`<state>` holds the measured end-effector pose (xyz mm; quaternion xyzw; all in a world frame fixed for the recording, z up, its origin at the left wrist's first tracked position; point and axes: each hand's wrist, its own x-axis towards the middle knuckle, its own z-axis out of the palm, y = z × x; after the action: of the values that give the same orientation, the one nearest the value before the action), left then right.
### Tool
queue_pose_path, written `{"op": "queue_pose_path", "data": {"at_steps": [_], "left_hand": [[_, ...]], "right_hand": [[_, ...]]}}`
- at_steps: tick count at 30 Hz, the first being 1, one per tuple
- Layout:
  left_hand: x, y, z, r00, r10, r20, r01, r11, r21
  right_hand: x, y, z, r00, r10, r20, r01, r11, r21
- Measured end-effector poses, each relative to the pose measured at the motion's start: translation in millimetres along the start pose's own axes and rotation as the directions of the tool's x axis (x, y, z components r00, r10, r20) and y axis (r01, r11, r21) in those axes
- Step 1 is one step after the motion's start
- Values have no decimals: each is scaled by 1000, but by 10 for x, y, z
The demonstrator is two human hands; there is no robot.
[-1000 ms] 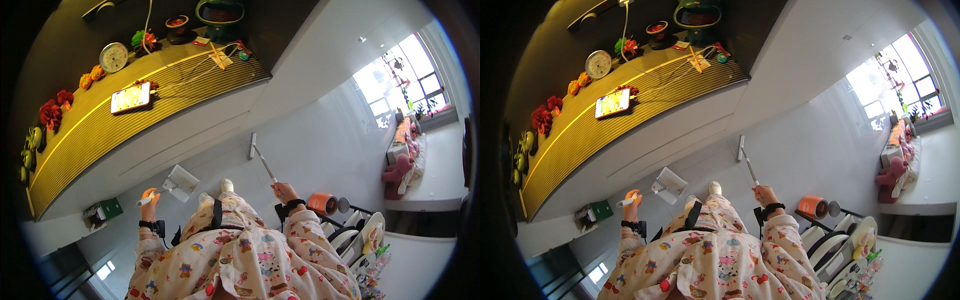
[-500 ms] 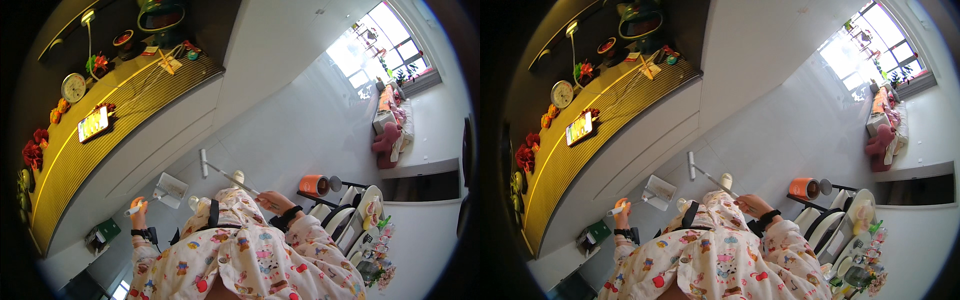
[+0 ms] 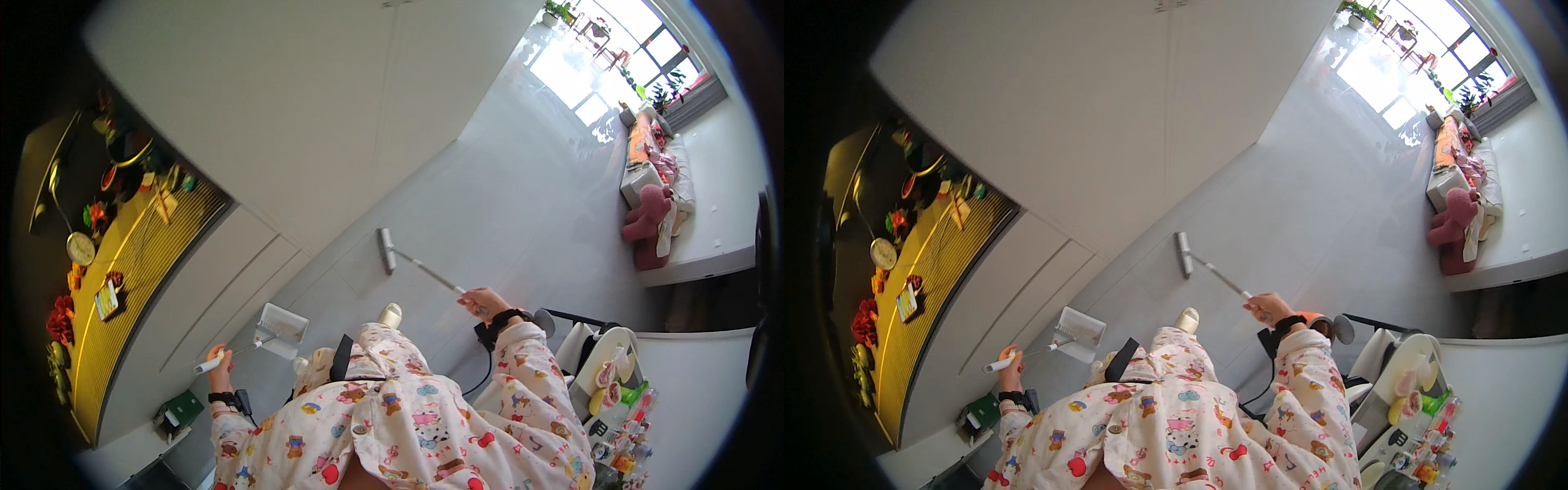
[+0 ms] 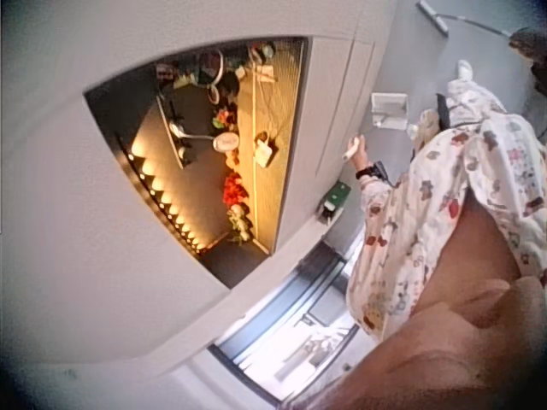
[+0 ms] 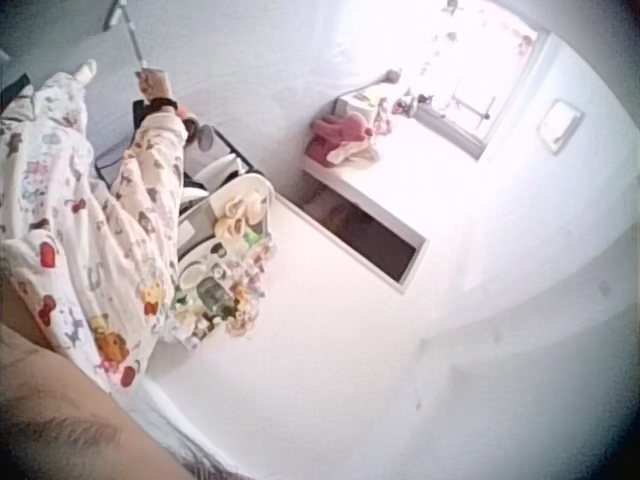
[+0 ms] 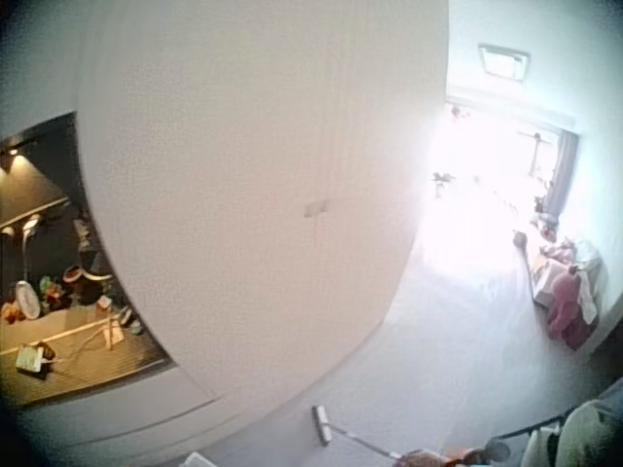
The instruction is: The person sweeps the floor with a broom and dustpan, then wipes a tea table with a cloth. The person moves around the living area, sweeping near furniture and a dining table, then cleans the tea table surface and items.
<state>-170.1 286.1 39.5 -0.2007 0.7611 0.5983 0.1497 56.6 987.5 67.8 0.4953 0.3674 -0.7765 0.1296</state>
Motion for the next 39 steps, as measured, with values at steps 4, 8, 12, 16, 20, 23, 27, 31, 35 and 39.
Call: {"op": "queue_pose_path", "data": {"at_steps": [4,8,12,16,20,23,27,31,35,39], "left_hand": [[-53,271,455,1000,-14,20,15,999,-29],[-109,500,878,999,-31,36,35,994,-100],[-79,686,1302,994,-44,99,57,990,-128],[91,810,1743,982,-64,177,84,991,-106],[246,859,2210,952,-23,304,44,997,-64],[309,870,2580,936,11,353,-4,1000,-19],[323,898,2974,914,24,405,-24,1000,-6],[353,987,3401,930,-35,366,22,999,40],[280,1145,3920,949,3,316,-15,999,34],[118,1460,4441,977,-45,209,39,999,34]], "right_hand": [[140,-633,-474,979,-77,-188,40,981,-191],[295,-520,-377,948,-206,-243,91,906,-414],[155,-170,-194,971,-127,-204,58,948,-314],[3,-39,23,999,-39,4,39,996,76],[80,47,308,986,29,164,-55,986,157],[327,-22,394,971,65,231,-112,974,196],[639,-394,169,971,180,155,-221,925,310],[889,-1024,-435,987,127,100,-155,919,363],[1054,-1553,-1341,995,-67,67,38,930,367],[926,-2107,-2499,999,-36,29,24,945,326]]}}
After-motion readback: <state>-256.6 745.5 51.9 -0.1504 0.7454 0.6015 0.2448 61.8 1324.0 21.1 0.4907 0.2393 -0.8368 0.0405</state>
